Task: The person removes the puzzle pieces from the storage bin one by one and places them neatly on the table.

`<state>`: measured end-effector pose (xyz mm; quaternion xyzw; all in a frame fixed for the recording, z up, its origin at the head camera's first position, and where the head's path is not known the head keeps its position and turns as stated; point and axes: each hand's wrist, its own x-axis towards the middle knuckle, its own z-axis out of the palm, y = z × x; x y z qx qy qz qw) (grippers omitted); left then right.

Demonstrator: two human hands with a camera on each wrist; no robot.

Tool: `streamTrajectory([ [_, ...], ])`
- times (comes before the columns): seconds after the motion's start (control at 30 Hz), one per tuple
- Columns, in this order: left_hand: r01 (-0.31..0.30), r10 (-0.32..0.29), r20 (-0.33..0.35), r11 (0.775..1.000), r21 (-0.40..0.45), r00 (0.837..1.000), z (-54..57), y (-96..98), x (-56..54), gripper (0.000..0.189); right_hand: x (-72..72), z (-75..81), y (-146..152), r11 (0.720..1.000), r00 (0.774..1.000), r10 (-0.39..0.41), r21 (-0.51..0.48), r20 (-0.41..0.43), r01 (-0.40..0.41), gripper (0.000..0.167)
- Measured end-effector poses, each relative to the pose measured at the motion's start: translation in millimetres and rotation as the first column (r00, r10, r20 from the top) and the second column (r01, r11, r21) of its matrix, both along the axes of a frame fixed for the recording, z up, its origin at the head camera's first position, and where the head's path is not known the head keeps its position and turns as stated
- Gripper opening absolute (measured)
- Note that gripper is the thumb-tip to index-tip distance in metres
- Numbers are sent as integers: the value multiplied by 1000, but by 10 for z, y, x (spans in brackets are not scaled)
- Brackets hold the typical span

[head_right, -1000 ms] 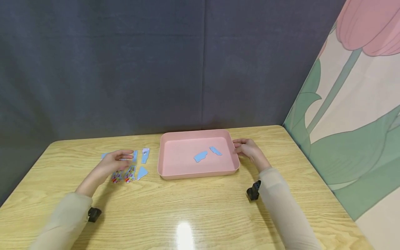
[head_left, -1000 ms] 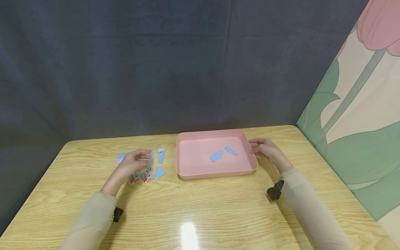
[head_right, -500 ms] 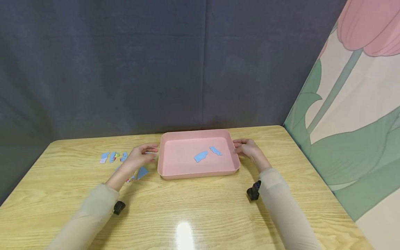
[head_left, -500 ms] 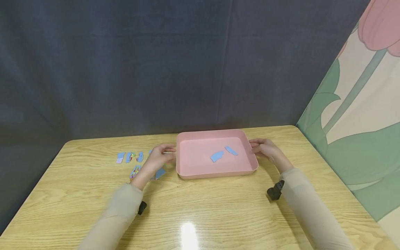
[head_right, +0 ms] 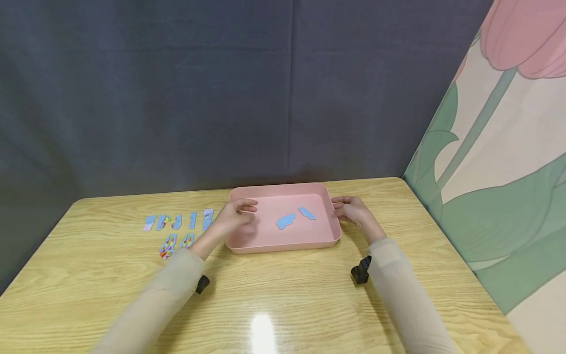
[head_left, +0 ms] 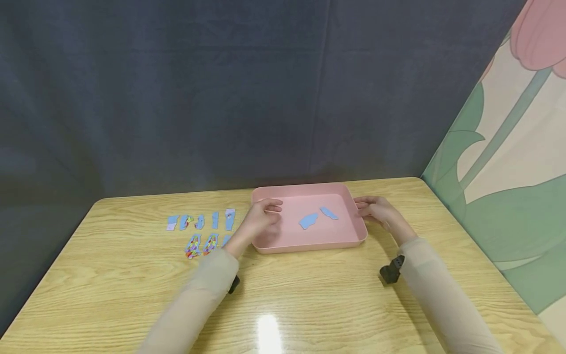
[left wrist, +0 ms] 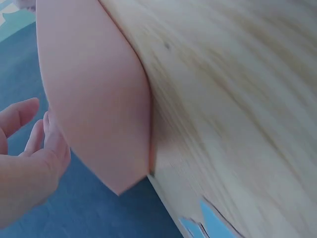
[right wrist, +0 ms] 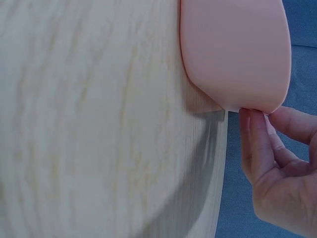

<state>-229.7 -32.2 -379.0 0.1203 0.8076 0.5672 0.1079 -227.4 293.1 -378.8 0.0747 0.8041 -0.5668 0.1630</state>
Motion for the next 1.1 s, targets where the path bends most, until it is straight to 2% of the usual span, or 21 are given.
streamTrajectory([
  [0.17, 1, -1, -3, 1000, -29, 1000, -23, 204, -32, 40, 1, 4, 3, 1000, 1000, -4, -5, -1, 4, 57],
  [0.3, 4, -3, 23, 999, -49, 1000, -59, 338, -62, 39, -10, -11, 10, 1000, 1000, -8, -3, 3, 8, 57],
  [0.67, -8, 13, 52, 995, -95, 999, -168, 593, -177, 39, -23, -19, 11, 1000, 1000, 2, -5, 2, -2, 57],
  [0.87, -3, 4, 7, 987, -160, 1000, -229, 661, -191, 38, -18, -7, 15, 1000, 1000, 0, -14, 3, 0, 57],
  [1.1, 31, -36, -21, 977, -212, 999, -255, 714, -180, 41, -15, -12, 1, 1000, 1000, -2, -8, 6, 2, 56],
])
